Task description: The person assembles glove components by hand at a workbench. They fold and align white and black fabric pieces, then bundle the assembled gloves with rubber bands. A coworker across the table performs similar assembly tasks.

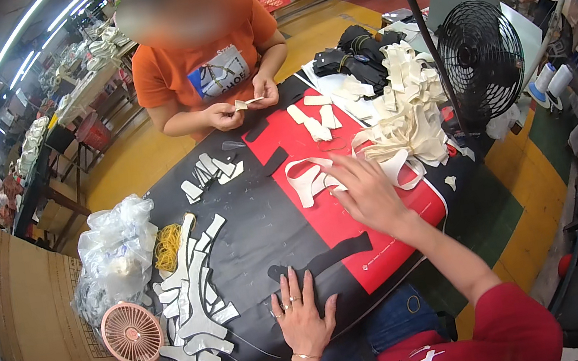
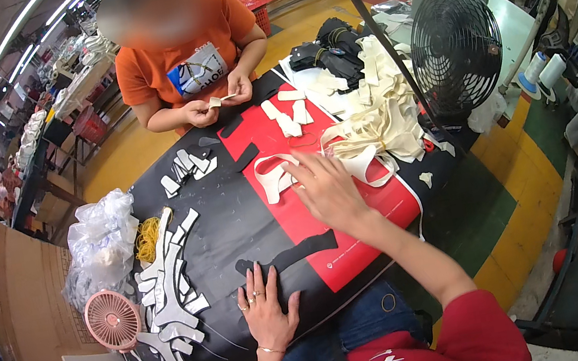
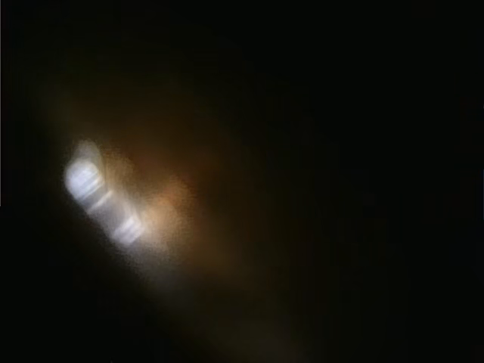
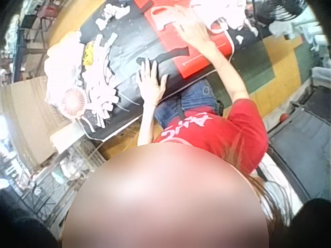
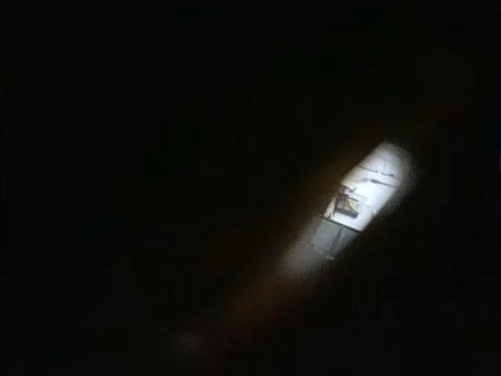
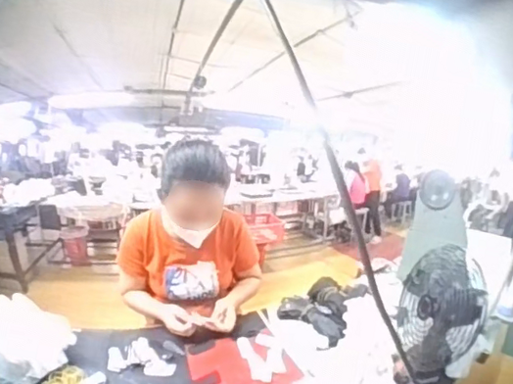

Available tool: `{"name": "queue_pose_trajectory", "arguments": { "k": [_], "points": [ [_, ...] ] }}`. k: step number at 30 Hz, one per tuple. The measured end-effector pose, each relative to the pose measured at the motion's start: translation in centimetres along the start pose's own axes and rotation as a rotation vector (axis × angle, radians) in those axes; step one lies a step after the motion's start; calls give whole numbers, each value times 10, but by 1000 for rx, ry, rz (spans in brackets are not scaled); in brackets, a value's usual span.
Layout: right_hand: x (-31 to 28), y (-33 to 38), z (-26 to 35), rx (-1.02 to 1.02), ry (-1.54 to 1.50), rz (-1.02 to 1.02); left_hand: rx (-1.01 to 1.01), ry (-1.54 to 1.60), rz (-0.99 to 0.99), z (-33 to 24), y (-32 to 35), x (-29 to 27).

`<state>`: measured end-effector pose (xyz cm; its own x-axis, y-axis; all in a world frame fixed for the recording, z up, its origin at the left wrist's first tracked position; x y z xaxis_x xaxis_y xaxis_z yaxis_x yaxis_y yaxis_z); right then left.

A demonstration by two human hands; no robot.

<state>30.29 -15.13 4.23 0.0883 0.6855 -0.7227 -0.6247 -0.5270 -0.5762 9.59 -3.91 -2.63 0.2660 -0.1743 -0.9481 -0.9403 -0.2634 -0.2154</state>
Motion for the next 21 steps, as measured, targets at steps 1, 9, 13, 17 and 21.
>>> {"name": "queue_pose_trajectory", "arguments": {
  "k": [1,9,13,17,21],
  "points": [
    [11,-18,0,-88,65,-27,-4,15,-18,0,-1,0],
    [112,-90,13,-374,319,371,-13,24,-74,1,0,-4],
    [17,-81,42,-350,-116,-105,-65,296,-195,2,-1,-26],
    [-63,-22,68,-270,-338,-264,-225,1285,-163,-16,-7,-27],
    [-69,21,85,-83,-445,-124,-245,1928,-9,-42,-31,-20]
  ]
}}
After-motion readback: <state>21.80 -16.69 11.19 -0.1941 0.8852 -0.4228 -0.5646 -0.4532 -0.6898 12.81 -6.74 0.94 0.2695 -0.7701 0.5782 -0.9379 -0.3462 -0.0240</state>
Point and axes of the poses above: each hand's wrist, its own y-axis away from the middle knuckle, its own x-axis out of the palm, z = x × y, the point moved 8 cm from there along -y, towards the middle knuckle, and after that the axes turned 3 degrees about -z, right-handed, at the moved point
